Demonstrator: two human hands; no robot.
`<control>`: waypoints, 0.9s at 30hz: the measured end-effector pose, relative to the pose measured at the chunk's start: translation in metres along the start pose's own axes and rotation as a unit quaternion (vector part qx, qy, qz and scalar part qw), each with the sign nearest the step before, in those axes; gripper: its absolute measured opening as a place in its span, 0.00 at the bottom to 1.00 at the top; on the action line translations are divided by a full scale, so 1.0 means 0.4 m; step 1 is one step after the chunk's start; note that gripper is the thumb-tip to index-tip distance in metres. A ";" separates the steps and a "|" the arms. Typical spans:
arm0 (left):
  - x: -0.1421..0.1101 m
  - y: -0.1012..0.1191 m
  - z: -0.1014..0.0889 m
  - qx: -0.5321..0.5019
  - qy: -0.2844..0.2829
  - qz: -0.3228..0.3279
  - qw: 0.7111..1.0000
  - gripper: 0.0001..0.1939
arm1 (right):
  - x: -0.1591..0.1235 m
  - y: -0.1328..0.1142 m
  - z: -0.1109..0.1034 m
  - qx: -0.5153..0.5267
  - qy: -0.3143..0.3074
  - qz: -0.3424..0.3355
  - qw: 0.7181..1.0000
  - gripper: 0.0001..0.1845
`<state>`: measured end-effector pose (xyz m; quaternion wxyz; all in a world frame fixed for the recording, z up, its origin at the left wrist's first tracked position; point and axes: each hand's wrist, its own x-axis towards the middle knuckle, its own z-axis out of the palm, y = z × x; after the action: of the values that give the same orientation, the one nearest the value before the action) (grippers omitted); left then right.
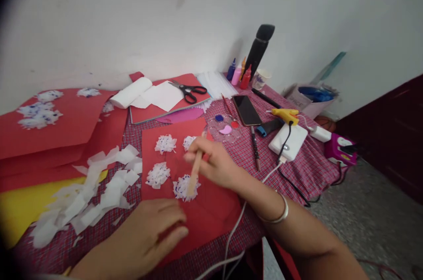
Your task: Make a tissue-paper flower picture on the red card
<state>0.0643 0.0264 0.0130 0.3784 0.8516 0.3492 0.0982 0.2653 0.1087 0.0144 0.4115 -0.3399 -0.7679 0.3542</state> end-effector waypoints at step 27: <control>-0.010 -0.071 -0.126 -0.319 0.372 -0.137 0.861 0.07 | 0.074 0.142 -0.065 0.254 0.231 0.209 0.916 0.11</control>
<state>0.0248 0.0661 0.0283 0.4809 0.5281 0.5265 0.4611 0.2884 0.1690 -0.0103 0.5668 -0.4488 -0.4471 0.5267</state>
